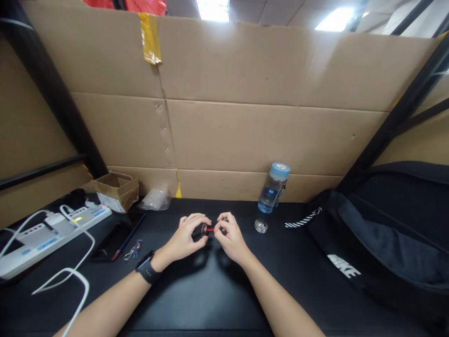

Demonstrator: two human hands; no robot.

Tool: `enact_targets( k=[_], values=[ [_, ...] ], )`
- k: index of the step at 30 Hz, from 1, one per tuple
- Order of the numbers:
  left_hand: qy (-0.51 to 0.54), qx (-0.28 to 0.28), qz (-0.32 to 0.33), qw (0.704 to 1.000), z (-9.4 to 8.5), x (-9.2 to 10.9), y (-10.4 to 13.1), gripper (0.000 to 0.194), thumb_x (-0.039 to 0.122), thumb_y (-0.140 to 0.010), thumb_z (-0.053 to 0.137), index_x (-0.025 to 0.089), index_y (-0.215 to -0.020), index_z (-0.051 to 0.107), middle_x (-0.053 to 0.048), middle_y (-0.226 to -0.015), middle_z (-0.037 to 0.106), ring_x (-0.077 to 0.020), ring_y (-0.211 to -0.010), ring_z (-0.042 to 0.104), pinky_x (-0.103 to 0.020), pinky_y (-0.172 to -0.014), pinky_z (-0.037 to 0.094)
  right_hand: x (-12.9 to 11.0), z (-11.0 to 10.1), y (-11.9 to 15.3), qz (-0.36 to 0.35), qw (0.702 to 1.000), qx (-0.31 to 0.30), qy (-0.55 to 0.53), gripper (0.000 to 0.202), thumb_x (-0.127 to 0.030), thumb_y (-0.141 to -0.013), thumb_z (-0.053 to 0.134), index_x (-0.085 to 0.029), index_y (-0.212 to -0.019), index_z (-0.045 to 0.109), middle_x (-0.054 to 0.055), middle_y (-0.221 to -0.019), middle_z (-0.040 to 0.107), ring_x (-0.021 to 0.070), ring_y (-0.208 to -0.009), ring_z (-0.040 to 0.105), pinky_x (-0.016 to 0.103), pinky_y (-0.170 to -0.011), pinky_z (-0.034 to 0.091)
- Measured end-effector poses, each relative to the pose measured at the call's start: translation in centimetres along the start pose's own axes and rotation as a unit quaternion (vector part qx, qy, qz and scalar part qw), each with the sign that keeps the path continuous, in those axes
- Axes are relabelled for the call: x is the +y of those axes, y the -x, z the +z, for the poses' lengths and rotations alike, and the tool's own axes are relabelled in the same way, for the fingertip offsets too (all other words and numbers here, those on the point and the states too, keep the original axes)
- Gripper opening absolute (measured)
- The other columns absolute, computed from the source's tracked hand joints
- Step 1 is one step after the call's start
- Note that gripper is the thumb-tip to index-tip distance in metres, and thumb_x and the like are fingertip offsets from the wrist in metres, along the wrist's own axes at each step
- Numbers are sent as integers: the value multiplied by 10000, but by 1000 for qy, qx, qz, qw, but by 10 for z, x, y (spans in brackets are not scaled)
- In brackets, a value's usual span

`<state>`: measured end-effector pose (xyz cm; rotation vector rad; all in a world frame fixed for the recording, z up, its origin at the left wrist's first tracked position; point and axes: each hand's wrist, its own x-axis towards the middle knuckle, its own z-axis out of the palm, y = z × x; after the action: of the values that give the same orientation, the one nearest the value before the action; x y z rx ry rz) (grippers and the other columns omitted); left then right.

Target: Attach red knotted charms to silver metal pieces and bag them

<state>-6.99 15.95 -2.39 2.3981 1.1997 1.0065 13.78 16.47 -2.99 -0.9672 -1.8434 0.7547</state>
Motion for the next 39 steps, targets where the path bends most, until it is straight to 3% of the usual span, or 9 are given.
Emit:
enact_targets(
  k=[3,8,17,20,23,28,31,34,39],
  values=[
    [-18,-1,3,1000,2,1,1,352,143,-778,619,281,-1100,652,-28,-1219,684,-272,-1292,503,-424,-990,327,0,1,1,-14,1000,-9,14,180,-265,-929,579,-203,-772,640,63,-1097,524,214,-1035,536,362,-934,445],
    [-45,17,-5,999,9,1,2,76,276,-873,656,274,-872,732,-23,-1236,688,-291,-1289,484,-467,-981,320,-1,3,2,-40,998,-9,50,142,-193,-906,586,-208,-779,648,64,-1113,539,222,-1065,528,392,-971,425],
    [-79,35,-5,996,7,2,-1,101,313,-852,759,374,-921,799,-9,-1186,678,-287,-1208,472,-475,-960,336,-1,2,0,-73,995,9,64,136,-124,-857,592,-198,-743,583,59,-1082,554,215,-1056,539,400,-977,419],
    [-92,41,1,995,5,2,-1,106,296,-879,729,367,-919,798,-17,-1157,675,-274,-1190,480,-456,-942,344,-2,3,1,-73,995,13,65,127,-154,-897,573,-202,-781,593,57,-1066,563,205,-1037,546,387,-957,428],
    [-103,71,-32,992,0,-9,-3,121,326,-906,700,367,-961,799,-35,-1074,677,-257,-1121,523,-434,-906,362,-3,1,1,-54,996,18,67,106,-204,-944,549,-214,-861,614,58,-1062,569,195,-1010,550,329,-838,461],
    [-82,120,-130,981,-9,-39,-8,178,390,-927,648,326,-998,798,-44,-1039,688,-241,-1029,578,-419,-909,405,-4,-8,-2,-31,995,28,88,62,-175,-895,584,-224,-903,620,49,-1057,571,193,-1001,558,292,-757,461],
    [-57,91,-131,985,-4,-42,-9,201,414,-931,632,315,-992,797,-45,-1036,712,-249,-1052,580,-427,-926,404,0,-12,-4,-21,993,42,108,91,-159,-869,584,-226,-922,615,48,-1047,570,199,-988,562,301,-761,466],
    [-63,38,-98,993,10,-31,-9,200,414,-942,622,327,-979,798,-45,-1037,729,-268,-1107,554,-457,-940,359,10,-20,-9,-13,986,57,159,96,-159,-859,583,-223,-918,622,48,-1031,577,212,-988,561,344,-838,471],
    [-71,-18,-55,996,32,-9,-12,180,393,-954,621,344,-1021,780,-27,-1072,736,-263,-1133,534,-452,-938,318,33,-65,-11,36,959,-9,282,272,-151,-826,631,-227,-1086,666,75,-1140,607,237,-1037,563,406,-946,459]
  ],
)
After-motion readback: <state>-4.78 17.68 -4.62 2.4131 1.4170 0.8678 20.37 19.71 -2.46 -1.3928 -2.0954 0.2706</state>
